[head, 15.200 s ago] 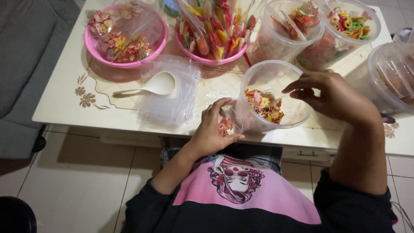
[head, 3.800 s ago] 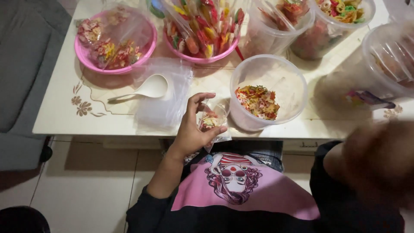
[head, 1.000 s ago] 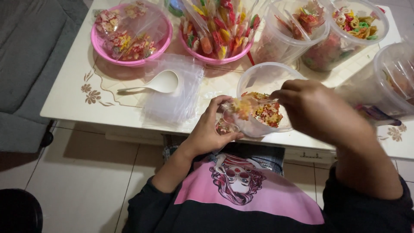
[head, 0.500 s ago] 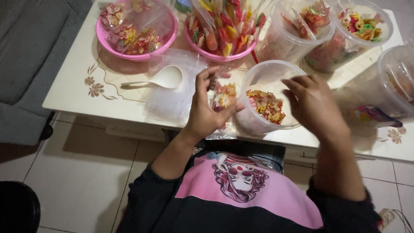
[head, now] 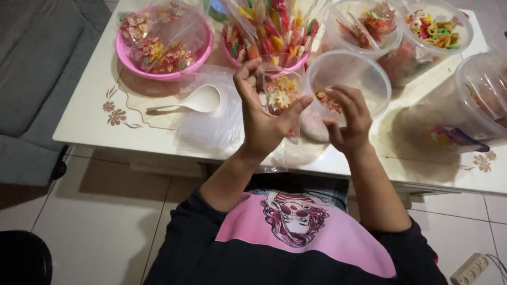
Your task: Packing small snacks into individual plastic bags from larger containers on a table.
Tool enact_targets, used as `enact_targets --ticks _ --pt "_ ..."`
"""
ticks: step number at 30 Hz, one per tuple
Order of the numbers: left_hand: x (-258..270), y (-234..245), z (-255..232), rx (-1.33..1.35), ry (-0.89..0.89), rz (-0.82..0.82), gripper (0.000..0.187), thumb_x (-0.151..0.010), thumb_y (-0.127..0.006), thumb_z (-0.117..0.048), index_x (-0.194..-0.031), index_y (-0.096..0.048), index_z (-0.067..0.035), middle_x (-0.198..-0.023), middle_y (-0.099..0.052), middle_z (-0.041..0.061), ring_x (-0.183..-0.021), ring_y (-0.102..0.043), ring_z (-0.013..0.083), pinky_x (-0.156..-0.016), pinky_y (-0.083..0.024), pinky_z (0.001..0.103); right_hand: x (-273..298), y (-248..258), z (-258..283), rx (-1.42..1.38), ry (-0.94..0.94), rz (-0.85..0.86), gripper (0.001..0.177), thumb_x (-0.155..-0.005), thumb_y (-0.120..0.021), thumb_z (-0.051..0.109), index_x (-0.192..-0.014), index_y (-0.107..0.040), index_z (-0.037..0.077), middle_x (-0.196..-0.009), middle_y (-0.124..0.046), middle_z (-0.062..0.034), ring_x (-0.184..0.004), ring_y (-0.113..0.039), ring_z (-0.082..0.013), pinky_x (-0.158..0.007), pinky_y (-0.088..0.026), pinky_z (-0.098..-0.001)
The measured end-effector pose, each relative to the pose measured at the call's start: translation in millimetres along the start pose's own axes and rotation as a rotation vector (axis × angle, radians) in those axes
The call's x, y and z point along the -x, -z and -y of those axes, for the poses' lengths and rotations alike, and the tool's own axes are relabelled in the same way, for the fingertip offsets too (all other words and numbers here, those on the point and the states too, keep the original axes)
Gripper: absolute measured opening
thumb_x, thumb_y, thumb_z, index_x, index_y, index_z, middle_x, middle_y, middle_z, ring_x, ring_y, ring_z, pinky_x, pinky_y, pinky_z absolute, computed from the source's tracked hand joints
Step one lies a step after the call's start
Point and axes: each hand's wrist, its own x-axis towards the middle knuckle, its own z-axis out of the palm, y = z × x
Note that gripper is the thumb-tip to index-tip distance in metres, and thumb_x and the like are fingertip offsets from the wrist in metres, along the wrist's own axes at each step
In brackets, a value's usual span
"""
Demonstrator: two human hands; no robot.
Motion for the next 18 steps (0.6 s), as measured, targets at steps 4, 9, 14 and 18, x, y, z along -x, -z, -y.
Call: enact_targets --ticks 4,9,14,18 --pt "8 -14 23 0.093 0.01 -0.018 0.079 -0.07 -0.081 -0.016 -0.124 -0.025 -0.007 -0.106 -0.049 0.012 -0.098 -0.053 0.0218 -0.092 -0.042 0.033 14 -17 9 -0.374 -0.178 0.037 0.063 -0.077 -0.063 0.036 -0.12 -0.045 -0.006 -0.105 -0.056 -0.0234 -0.097 -0.057 -0.0364 -0.086 -0.045 -0.0453" --pt "21 -16 54 0.091 0.041 0.022 0.087 -0.066 -0.084 -0.027 -0.124 -0.023 -0.005 -0.104 -0.049 0.015 -0.089 -0.052 0.021 -0.084 -0.042 0.033 51 -59 1 -0.725 -0.541 0.127 0.042 -0.074 -0.073 0.002 -0.112 -0.054 0.001 -0.09 -0.059 -0.0086 -0.074 -0.055 -0.0169 -0.062 -0.047 -0.0279" --pt "39 18 143 0.411 0.377 0.27 0.072 -0.081 -0.072 -0.038 -0.128 -0.028 -0.008 -0.109 -0.051 0.009 -0.089 -0.052 0.011 -0.076 -0.041 0.022 54 -60 3 -0.952 -0.93 0.194 0.025 -0.078 -0.072 0.005 -0.098 -0.059 0.002 -0.077 -0.065 -0.0103 -0.065 -0.058 -0.0143 -0.059 -0.05 -0.0278" --pt "72 24 148 0.478 0.509 0.385 0.062 -0.085 -0.063 -0.044 -0.127 -0.035 -0.008 -0.112 -0.05 0.008 -0.095 -0.051 0.0111 -0.083 -0.039 0.02 94 -82 -21 -0.862 -0.936 0.214 0.022 -0.076 -0.074 0.009 -0.094 -0.063 0.004 -0.066 -0.062 -0.0107 -0.059 -0.054 -0.0142 -0.052 -0.044 -0.0254"
